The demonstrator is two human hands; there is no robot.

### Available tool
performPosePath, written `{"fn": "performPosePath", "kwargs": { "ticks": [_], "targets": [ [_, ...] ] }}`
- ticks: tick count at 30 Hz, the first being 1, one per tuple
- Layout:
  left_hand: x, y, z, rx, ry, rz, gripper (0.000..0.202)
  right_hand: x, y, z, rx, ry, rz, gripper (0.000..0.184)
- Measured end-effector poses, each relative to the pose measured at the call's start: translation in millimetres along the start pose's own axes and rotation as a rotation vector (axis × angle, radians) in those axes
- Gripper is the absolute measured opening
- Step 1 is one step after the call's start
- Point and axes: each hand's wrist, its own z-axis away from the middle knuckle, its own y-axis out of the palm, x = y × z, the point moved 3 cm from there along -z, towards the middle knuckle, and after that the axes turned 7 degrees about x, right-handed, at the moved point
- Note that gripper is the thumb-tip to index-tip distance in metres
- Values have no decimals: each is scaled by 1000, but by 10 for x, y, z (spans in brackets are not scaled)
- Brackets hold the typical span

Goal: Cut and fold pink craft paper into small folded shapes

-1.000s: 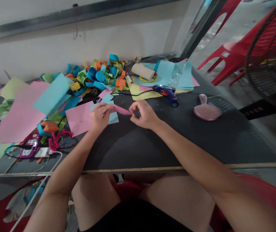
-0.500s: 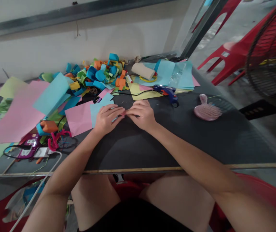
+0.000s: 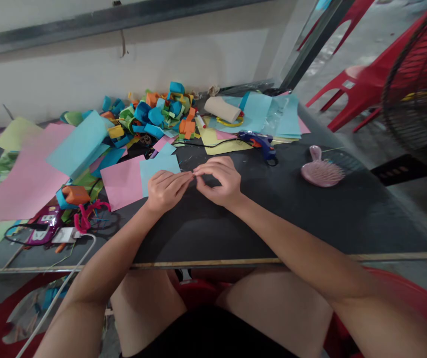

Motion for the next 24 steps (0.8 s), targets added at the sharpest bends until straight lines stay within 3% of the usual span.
{"fn": "performPosePath", "kwargs": {
  "ticks": [15,24],
  "targets": [
    [-96,-4,-18,38,87,40,12,-16,-8,-10,99,-78,81,11],
    [-175,-46,-35,-12,74,70,19,19,-58,-90,143,-2,-163,10]
  ]
}}
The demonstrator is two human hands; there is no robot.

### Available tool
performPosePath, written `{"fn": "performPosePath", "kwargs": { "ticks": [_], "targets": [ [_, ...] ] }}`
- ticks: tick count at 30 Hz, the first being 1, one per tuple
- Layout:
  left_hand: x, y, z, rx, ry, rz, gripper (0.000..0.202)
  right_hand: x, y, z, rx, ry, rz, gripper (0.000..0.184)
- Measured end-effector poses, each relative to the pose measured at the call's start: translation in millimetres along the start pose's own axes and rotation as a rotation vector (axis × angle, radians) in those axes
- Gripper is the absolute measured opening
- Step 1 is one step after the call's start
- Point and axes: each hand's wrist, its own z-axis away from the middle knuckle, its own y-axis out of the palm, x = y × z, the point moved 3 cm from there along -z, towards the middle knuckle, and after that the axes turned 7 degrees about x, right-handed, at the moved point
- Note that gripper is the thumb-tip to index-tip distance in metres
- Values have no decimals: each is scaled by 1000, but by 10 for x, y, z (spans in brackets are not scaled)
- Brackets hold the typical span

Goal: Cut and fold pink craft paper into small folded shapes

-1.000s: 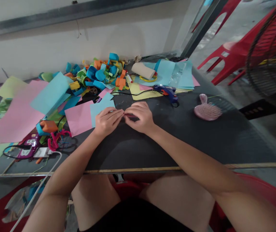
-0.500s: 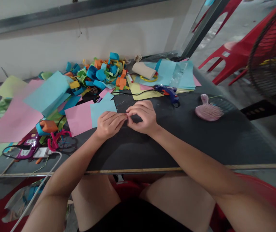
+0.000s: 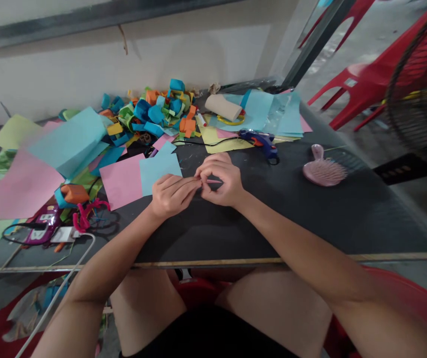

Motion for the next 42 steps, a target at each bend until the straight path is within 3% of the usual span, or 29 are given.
{"fn": "performPosePath", "kwargs": {
  "ticks": [8,15,18,26,28,31,34,36,39,42],
  "targets": [
    [34,-87,-49,3,-115,-47,7,-176,-73,3,45,37,-20,9],
    [115,-130,-34,-22,-141,-98,6,-367,-79,36,84,54,133,7],
    [172,-107,6,8,-137,-107,8,-418,-76,53,55,59,185,8],
    [329,-116,54,-89,-230,-113,8,-490,-117,63,-107,84,213,11],
    [331,-100,56,-64,-189,-65,10,-430,-121,62,-164,64,193,12],
    [260,-43,53,48,2,-50,13,-261,-83,72,-220,-16,120,22],
    [180,-8,54,96,150,-105,15,-95,27,84,-92,-114,91,33],
    [159,3,52,126,179,-117,14,-46,75,92,-34,-123,76,34],
    [160,13,57,180,185,-123,12,-52,74,94,-50,-67,50,35],
    [170,9,76,156,179,-101,14,-67,59,89,-37,-69,44,38]
  ]
}}
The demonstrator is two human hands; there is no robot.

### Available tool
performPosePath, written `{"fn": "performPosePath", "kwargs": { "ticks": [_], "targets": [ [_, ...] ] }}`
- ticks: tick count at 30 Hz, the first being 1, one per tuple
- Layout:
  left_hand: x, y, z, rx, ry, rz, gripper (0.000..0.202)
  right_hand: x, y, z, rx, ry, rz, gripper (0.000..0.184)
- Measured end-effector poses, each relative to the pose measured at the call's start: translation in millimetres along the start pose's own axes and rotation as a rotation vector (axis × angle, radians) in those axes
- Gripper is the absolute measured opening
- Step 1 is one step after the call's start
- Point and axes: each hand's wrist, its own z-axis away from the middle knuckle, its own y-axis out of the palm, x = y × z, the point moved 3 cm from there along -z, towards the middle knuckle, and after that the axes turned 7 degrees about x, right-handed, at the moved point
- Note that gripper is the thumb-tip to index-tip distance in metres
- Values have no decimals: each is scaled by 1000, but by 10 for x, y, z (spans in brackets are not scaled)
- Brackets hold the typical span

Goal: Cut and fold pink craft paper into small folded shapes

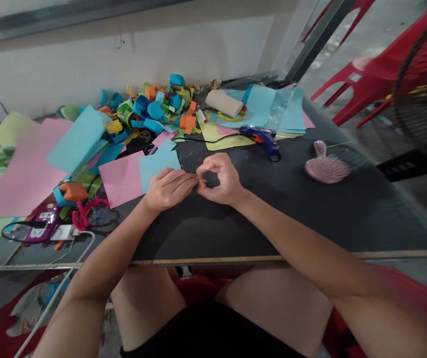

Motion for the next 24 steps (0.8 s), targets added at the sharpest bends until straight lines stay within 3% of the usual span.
{"fn": "performPosePath", "kwargs": {
  "ticks": [5,10,24],
  "targets": [
    [11,33,19,36,-83,53,13,-36,12,11,36,2,17,36],
    [-14,-2,-9,-56,-66,46,16,-35,35,10,22,-28,20,39],
    [9,-65,-54,-126,-211,94,15,-28,21,-29,-37,25,74,32]
  ]
}}
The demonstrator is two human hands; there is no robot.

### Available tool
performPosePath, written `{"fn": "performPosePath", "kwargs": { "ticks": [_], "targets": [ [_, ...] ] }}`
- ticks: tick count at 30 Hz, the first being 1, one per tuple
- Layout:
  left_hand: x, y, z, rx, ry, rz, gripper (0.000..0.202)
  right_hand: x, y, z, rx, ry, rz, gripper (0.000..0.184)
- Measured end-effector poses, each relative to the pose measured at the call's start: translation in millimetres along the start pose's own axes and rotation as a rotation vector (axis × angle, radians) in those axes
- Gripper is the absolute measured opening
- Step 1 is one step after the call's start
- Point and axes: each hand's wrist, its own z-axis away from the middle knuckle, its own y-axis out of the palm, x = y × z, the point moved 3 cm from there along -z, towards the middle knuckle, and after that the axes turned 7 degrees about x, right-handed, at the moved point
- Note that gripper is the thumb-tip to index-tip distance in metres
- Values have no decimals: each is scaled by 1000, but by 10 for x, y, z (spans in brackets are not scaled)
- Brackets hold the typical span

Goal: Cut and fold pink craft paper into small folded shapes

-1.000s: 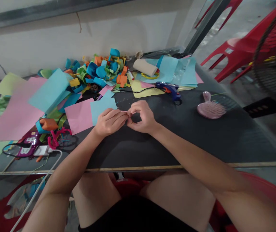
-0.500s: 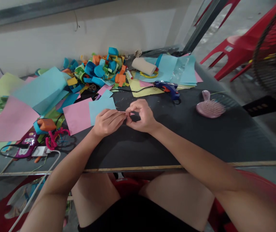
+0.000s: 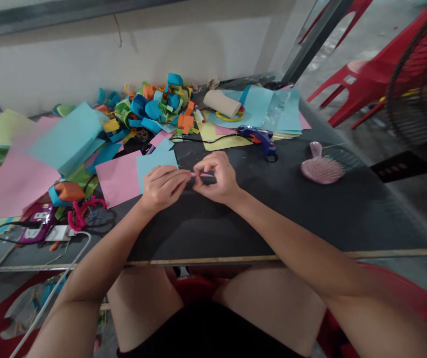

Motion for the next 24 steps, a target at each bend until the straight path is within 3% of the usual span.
{"fn": "performPosePath", "kwargs": {
  "ticks": [5,14,19,24],
  "targets": [
    [23,6,-4,-49,-42,63,19,25,-23,-17,-35,-8,-12,33],
    [71,53,-5,30,-143,98,9,-73,12,10,60,110,-26,33],
    [99,8,-13,-84,-166,121,10,-135,1,26,44,136,-25,34],
    [180,-12,-13,-128,-253,130,7,-187,-18,42,-8,164,-41,32]
  ]
}}
